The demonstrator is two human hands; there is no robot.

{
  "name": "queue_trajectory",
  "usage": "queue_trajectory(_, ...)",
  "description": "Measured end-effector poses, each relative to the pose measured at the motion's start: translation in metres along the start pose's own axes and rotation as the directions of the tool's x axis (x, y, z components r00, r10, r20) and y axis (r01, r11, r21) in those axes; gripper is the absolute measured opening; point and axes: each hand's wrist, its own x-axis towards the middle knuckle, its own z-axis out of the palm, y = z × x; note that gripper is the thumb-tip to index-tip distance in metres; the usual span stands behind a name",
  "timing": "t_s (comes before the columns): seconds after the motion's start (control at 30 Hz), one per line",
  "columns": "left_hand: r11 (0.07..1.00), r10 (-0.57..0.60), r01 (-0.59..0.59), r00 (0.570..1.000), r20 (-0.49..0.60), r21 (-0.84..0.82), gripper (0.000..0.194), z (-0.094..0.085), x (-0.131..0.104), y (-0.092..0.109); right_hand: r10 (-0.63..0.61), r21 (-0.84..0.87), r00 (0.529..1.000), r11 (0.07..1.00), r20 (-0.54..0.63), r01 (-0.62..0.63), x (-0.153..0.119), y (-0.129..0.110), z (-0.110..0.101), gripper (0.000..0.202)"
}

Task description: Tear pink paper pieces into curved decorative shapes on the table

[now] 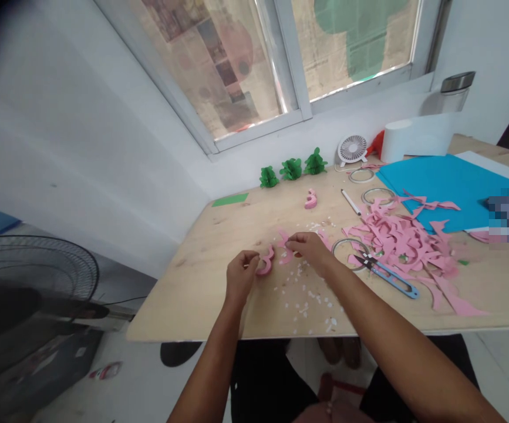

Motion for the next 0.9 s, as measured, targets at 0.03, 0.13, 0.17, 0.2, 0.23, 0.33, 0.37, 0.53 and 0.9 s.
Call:
queue_trajectory(0.03, 0.999, 0.004, -0.004, 1.000, 0.011, -0.035, 0.013, 0.001, -0.003, 0.004, 0.000, -0.002, 1.000, 1.000, -0.009, 0.000, 0.000, 0.000, 0.000, 0.016)
queue_trajectory(0.13, 0.997, 0.032, -0.028, 0.999, 0.043, -0.073, 0.013, 0.005, -0.012, 0.019, -0.012, -0.012, 0.999, 1.000, -0.048, 0.011, -0.001, -0.001, 0.000, 0.015)
queue_trajectory(0.17, 0.996, 0.056, -0.053, 0.997, 0.043, -0.069, 0.013, 0.007, -0.015, 0.024, -0.016, -0.016, 0.998, 1.000, -0.060, 0.015, -0.001, -0.001, 0.001, 0.015)
queue_trajectory(0.2, 0.994, 0.087, -0.085, 0.995, 0.040, -0.062, 0.013, 0.010, -0.017, 0.030, -0.018, -0.019, 0.998, 1.000, -0.068, 0.017, -0.001, 0.000, 0.000, 0.015)
queue_trajectory(0.23, 0.991, 0.124, -0.123, 0.992, 0.026, -0.045, 0.013, 0.013, -0.019, 0.034, -0.021, -0.022, 0.997, 1.000, -0.074, 0.019, 0.000, 0.000, 0.000, 0.016)
queue_trajectory(0.33, 0.966, 0.257, -0.257, 0.966, -0.005, 0.033, 0.013, 0.022, -0.022, 0.044, -0.032, -0.037, 0.997, 0.999, -0.068, 0.029, 0.001, 0.002, 0.000, 0.016)
queue_trajectory(0.37, 0.956, 0.287, -0.287, 0.958, -0.002, 0.053, 0.013, 0.026, -0.021, 0.046, -0.039, -0.042, 0.997, 0.998, -0.065, 0.036, 0.001, 0.002, 0.000, 0.016)
queue_trajectory(0.53, 0.944, 0.298, -0.290, 0.954, -0.028, 0.161, 0.015, 0.042, -0.017, 0.048, -0.072, -0.076, 0.997, 0.995, -0.037, 0.069, 0.000, 0.001, -0.001, 0.018)
queue_trajectory(0.9, 0.909, 0.317, -0.290, 0.948, -0.042, 0.298, 0.013, 0.048, -0.013, 0.049, -0.044, -0.075, 0.999, 0.996, -0.016, 0.043, 0.001, 0.002, -0.001, 0.019)
